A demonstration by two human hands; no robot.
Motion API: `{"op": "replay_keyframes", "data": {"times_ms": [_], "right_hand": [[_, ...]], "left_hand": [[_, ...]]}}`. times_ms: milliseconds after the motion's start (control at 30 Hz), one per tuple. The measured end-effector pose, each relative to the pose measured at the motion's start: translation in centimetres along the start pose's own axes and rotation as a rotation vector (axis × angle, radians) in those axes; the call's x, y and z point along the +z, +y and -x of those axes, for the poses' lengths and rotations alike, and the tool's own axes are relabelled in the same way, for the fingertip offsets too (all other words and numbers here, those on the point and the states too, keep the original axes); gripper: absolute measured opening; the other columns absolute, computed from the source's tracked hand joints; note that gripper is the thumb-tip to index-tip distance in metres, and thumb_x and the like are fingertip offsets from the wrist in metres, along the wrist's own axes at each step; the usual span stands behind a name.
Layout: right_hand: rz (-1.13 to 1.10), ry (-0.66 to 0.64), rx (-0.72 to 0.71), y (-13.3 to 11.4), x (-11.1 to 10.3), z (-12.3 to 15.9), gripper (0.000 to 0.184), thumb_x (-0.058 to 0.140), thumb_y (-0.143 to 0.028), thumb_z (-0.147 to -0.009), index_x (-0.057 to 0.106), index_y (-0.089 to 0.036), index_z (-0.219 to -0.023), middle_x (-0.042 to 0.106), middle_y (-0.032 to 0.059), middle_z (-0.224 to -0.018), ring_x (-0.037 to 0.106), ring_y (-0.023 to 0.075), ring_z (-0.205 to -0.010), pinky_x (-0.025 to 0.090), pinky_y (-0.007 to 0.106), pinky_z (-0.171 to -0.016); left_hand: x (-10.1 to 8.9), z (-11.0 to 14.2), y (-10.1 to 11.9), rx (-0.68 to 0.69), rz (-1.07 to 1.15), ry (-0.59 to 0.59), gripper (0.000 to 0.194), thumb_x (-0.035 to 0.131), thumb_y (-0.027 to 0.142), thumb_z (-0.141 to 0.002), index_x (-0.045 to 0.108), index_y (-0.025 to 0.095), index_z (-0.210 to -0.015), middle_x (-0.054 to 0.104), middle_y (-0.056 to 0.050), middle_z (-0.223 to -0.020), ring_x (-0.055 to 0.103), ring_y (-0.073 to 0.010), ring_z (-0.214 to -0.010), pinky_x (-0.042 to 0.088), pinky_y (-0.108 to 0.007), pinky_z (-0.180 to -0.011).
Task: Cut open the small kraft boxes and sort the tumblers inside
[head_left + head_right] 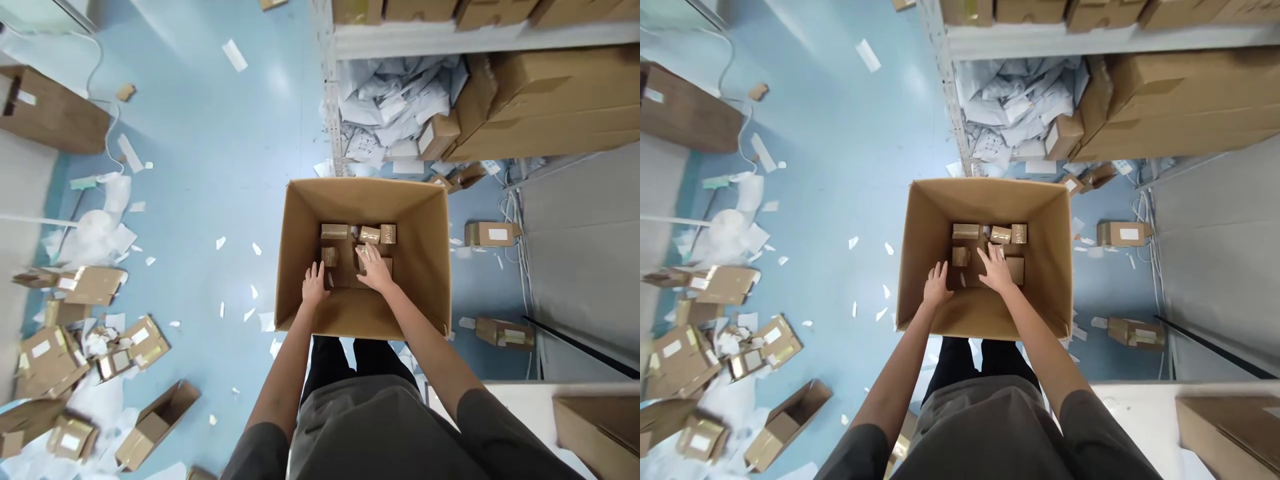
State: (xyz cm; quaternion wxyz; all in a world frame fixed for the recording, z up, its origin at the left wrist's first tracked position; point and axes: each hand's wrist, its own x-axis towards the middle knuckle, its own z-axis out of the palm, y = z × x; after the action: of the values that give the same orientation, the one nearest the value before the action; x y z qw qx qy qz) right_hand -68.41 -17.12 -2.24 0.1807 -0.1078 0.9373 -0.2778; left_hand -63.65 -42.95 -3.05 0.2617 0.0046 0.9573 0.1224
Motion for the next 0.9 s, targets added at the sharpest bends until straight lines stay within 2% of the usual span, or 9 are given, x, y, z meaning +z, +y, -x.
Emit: {"op": "replay_keyframes", "data": {"times_ms": [100,200,333,467,567,667,800,900], "right_hand": [[0.007,-0.047,0.011,1.4,5.1,-3.8,0.100,0.081,-0.030,-0.078,0.029,-0.034,-0.163,0.008,0.0071,-0.174,0.015,0.0412,-0.158,0.034,0.061,-0.121],[0.010,-0.101,0.039,3.7,11.3,-7.7,0.105,0.083,-0.031,-0.076,0.026,-0.034,-0.164,0.010,0.0095,-0.174,0.016,0.0418,-0.157,0.033,0.062,-0.120],[0.026,-0.187,0.053,7.1,20.6,-12.9,0.111,0.086,-0.028,-0.072,0.025,-0.030,-0.165,0.015,0.0130,-0.173,0.016,0.0421,-0.157,0.033,0.062,-0.120],[0.058,-0.280,0.076,10.9,29.7,-17.2,0.118,0.091,-0.028,-0.068,0.024,-0.027,-0.165,0.011,0.0156,-0.173,0.013,0.0445,-0.158,0.032,0.062,-0.120],[0.121,-0.356,0.091,13.5,35.2,-20.1,0.123,0.090,-0.032,-0.069,0.015,-0.024,-0.167,0.002,0.0167,-0.174,0.008,0.0440,-0.159,0.032,0.061,-0.119],[0.173,-0.406,0.067,15.7,39.7,-22.5,0.124,0.086,-0.038,-0.074,0.008,-0.021,-0.168,-0.007,0.0175,-0.173,0.003,0.0414,-0.160,0.031,0.059,-0.120],[0.217,-0.444,0.056,17.7,44.6,-24.4,0.120,0.084,-0.039,-0.077,0.009,-0.019,-0.168,-0.006,0.0202,-0.173,0.004,0.0421,-0.159,0.029,0.061,-0.119],[0.200,-0.386,0.061,18.7,47.2,-24.5,0.110,0.077,-0.034,-0.084,0.007,-0.019,-0.168,-0.007,0.0207,-0.173,0.003,0.0442,-0.159,0.027,0.064,-0.119]], "left_hand": [[3.8,-5.0,-3.1,-0.008,0.041,-0.075,0.113,0.083,0.039,-0.074,0.016,0.026,-0.164,0.024,-0.019,-0.170,0.030,-0.0439,-0.152,0.046,-0.058,-0.111],[8.4,-11.1,-6.5,-0.025,0.081,-0.164,0.113,0.086,0.035,-0.071,0.022,0.025,-0.163,0.027,-0.021,-0.168,0.030,-0.0452,-0.152,0.044,-0.058,-0.112],[15.6,-19.2,-10.8,-0.139,0.174,-0.253,0.113,0.089,0.030,-0.069,0.025,0.024,-0.162,0.030,-0.023,-0.166,0.038,-0.0433,-0.149,0.044,-0.055,-0.114],[22.9,-25.7,-13.2,-0.215,0.228,-0.280,0.116,0.089,0.027,-0.070,0.021,0.025,-0.164,0.018,-0.023,-0.171,0.036,-0.0454,-0.150,0.040,-0.057,-0.117],[27.3,-28.9,-14.1,-0.191,0.218,-0.320,0.115,0.084,0.028,-0.077,0.012,0.023,-0.166,0.009,-0.022,-0.173,0.030,-0.0453,-0.152,0.037,-0.056,-0.119],[30.6,-31.2,-14.6,-0.147,0.139,-0.339,0.116,0.082,0.028,-0.079,0.006,0.029,-0.167,-0.001,-0.013,-0.175,0.023,-0.0443,-0.155,0.039,-0.054,-0.119],[33.8,-33.6,-15.0,-0.014,0.028,-0.318,0.100,0.069,0.030,-0.090,0.005,0.039,-0.166,-0.003,-0.002,-0.176,0.014,-0.0414,-0.158,0.040,-0.059,-0.118],[35.5,-35.0,-15.3,0.026,-0.016,-0.320,0.087,0.057,0.028,-0.096,0.007,0.041,-0.166,-0.001,-0.001,-0.176,0.019,-0.0397,-0.157,0.042,-0.062,-0.114]]}}
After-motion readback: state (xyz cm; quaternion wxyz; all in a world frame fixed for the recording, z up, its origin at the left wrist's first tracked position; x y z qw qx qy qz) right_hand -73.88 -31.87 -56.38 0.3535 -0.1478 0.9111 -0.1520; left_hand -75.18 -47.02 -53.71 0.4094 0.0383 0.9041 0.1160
